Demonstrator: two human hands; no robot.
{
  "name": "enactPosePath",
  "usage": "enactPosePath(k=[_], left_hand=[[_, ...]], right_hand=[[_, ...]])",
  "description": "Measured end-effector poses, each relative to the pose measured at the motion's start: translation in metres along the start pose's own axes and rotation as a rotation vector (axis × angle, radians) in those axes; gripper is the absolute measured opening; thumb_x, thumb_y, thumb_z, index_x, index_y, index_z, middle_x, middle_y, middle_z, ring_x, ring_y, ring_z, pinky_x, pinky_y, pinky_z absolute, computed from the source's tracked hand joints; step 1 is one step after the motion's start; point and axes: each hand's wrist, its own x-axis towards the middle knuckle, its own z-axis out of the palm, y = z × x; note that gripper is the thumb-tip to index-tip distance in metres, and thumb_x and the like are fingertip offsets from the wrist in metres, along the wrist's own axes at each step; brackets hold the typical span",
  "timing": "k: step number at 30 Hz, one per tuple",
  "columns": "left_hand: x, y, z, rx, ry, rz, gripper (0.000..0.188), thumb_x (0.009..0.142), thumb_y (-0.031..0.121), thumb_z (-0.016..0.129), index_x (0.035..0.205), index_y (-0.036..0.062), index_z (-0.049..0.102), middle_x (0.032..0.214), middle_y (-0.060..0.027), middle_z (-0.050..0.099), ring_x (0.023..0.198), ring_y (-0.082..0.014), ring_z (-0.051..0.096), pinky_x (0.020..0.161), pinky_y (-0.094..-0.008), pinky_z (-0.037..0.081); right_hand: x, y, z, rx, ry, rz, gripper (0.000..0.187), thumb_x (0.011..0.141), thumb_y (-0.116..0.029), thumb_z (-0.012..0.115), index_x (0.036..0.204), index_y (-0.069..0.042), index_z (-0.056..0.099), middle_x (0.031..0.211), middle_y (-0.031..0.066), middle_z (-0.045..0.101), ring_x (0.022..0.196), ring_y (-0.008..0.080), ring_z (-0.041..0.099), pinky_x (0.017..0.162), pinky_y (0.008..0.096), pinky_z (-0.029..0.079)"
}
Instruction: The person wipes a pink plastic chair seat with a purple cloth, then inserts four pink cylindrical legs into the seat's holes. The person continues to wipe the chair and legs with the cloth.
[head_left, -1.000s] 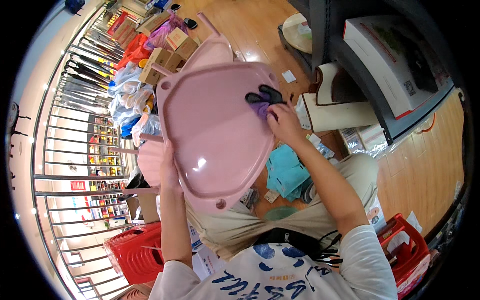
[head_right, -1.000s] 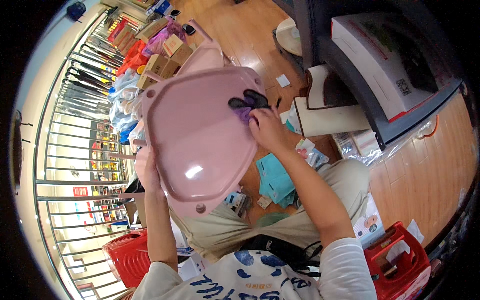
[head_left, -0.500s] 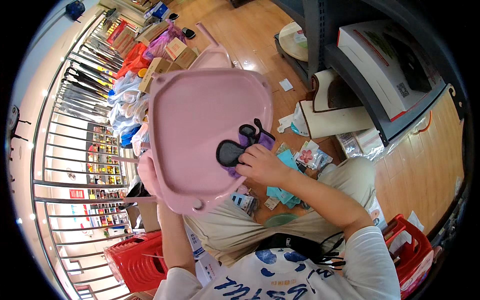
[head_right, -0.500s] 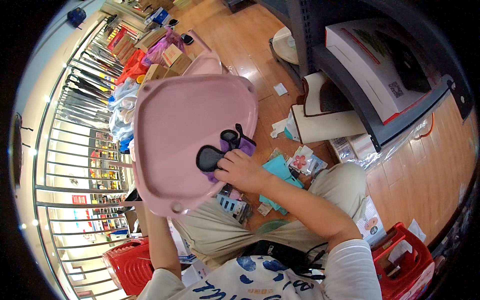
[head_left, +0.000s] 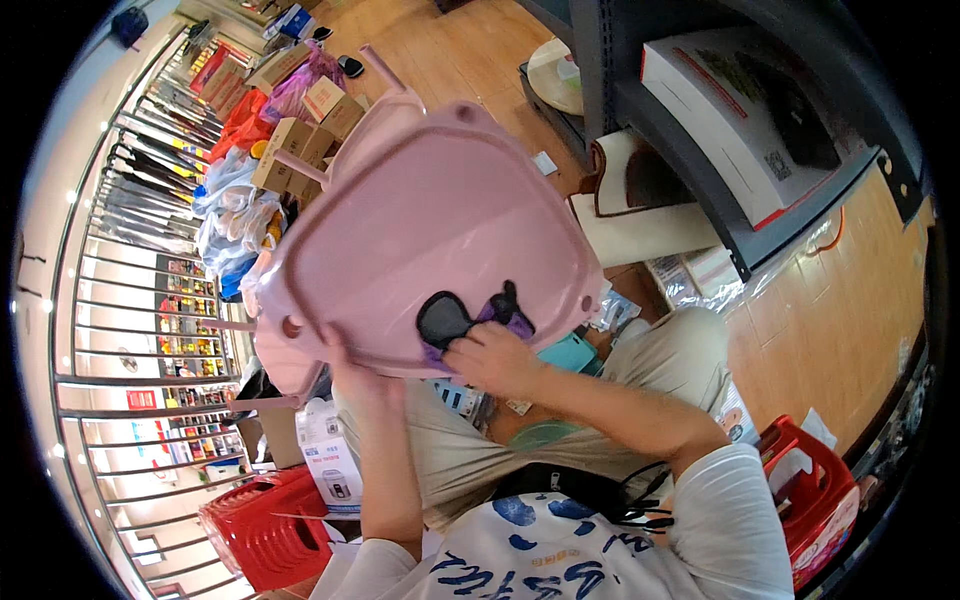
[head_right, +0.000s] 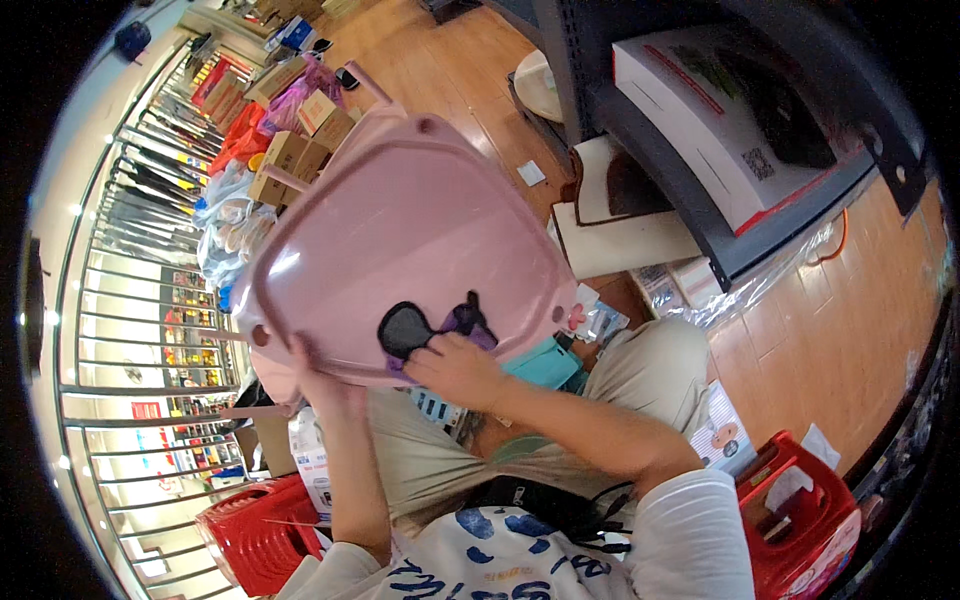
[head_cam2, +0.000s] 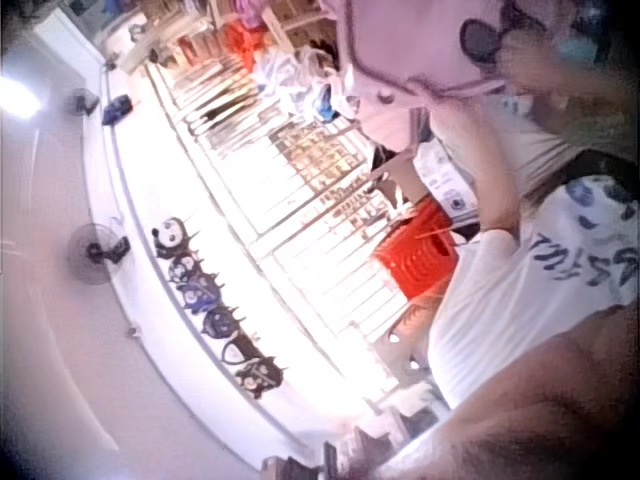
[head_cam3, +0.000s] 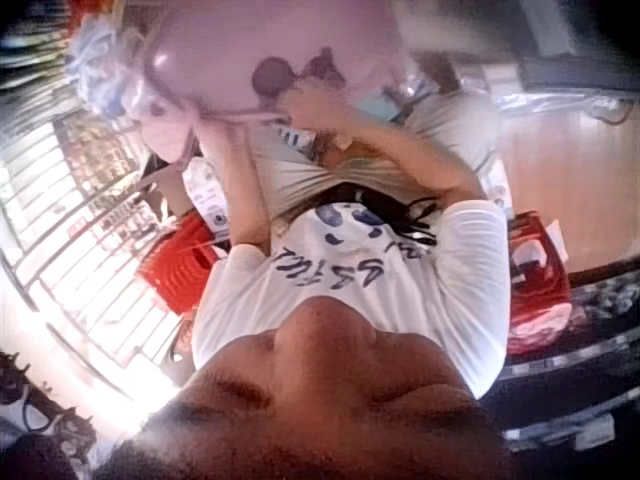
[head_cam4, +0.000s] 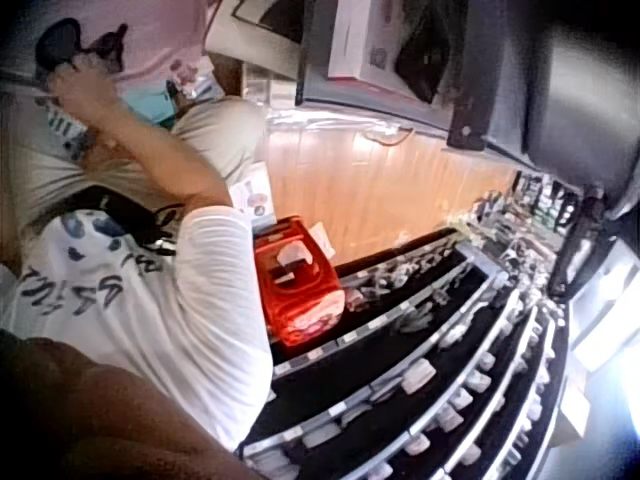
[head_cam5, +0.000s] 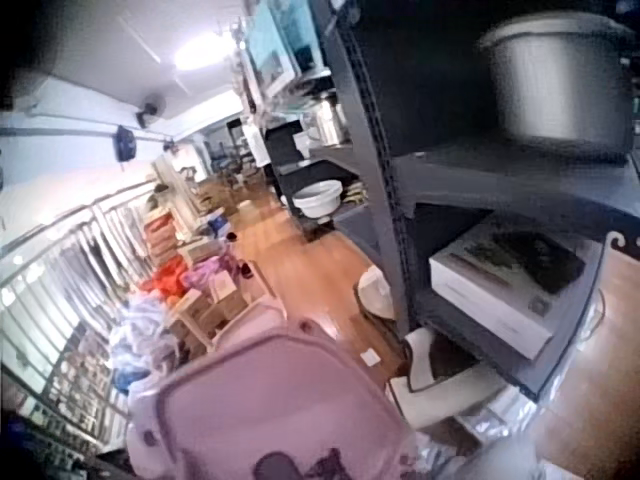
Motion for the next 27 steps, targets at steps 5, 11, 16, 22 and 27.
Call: enactPosePath(k=[5, 11, 16, 22, 27], left_hand=[[0.053, 0.086, -0.011, 0.101, -0.092, -0.068, 0.06, 0.09, 0.039, 0.052, 0.136, 0.0039, 0.033, 0.132, -0.016, 0.044, 0.121, -0.0328, 0.045, 0.101, -0.05, 0.038], [0.017, 0.034, -0.035, 0.268, -0.174, 0.058, 0.052, 0.088, 0.028, 0.052, 0.131, 0.0029, 0.039, 0.125, -0.013, 0.049, 0.116, -0.0279, 0.048, 0.099, -0.0457, 0.04], [-0.001, -0.007, -0.027, -0.105, 0.039, -0.179, 0.041, 0.079, 0.016, 0.05, 0.117, 0.0015, 0.05, 0.117, -0.0123, 0.054, 0.111, -0.0277, 0.051, 0.098, -0.0439, 0.041], [0.008, 0.012, -0.04, -0.053, 0.004, -0.137, 0.036, 0.072, 0.016, 0.05, 0.106, 0.0046, 0.054, 0.107, -0.0097, 0.056, 0.107, -0.0264, 0.052, 0.097, -0.0443, 0.041], [-0.035, 0.004, -0.049, 0.273, -0.136, -0.071, 0.052, 0.064, 0.007, 0.052, 0.116, 0.0023, 0.048, 0.111, -0.0099, 0.053, 0.106, -0.0247, 0.052, 0.088, -0.0404, 0.046]], right_hand=[[-0.009, 0.047, -0.003, -0.145, -0.083, 0.056, 0.01, 0.072, -0.018, 0.056, 0.081, -0.014, 0.054, 0.079, 0.0003, 0.049, 0.082, 0.0192, 0.05, 0.077, 0.0355, 0.041], [0.006, 0.023, 0.0, -0.06, -0.056, -0.075, 0.019, 0.068, -0.021, 0.063, 0.081, -0.012, 0.055, 0.083, 0.0021, 0.054, 0.081, 0.0202, 0.051, 0.074, 0.0361, 0.041], [0.01, 0.009, 0.0, 0.132, -0.069, -0.061, 0.022, 0.073, -0.029, 0.064, 0.084, -0.011, 0.058, 0.082, 0.002, 0.053, 0.082, 0.0189, 0.051, 0.07, 0.034, 0.039], [0.009, 0.057, 0.007, -0.097, 0.029, -0.018, 0.015, 0.073, -0.02, 0.059, 0.085, -0.01, 0.06, 0.076, 0.0021, 0.055, 0.076, 0.0203, 0.052, 0.067, 0.0345, 0.04], [0.035, 0.098, -0.018, -0.195, 0.043, 0.478, 0.013, 0.079, -0.01, 0.061, 0.091, -0.007, 0.064, 0.094, 0.0091, 0.061, 0.086, 0.0279, 0.057, 0.073, 0.0374, 0.046]])
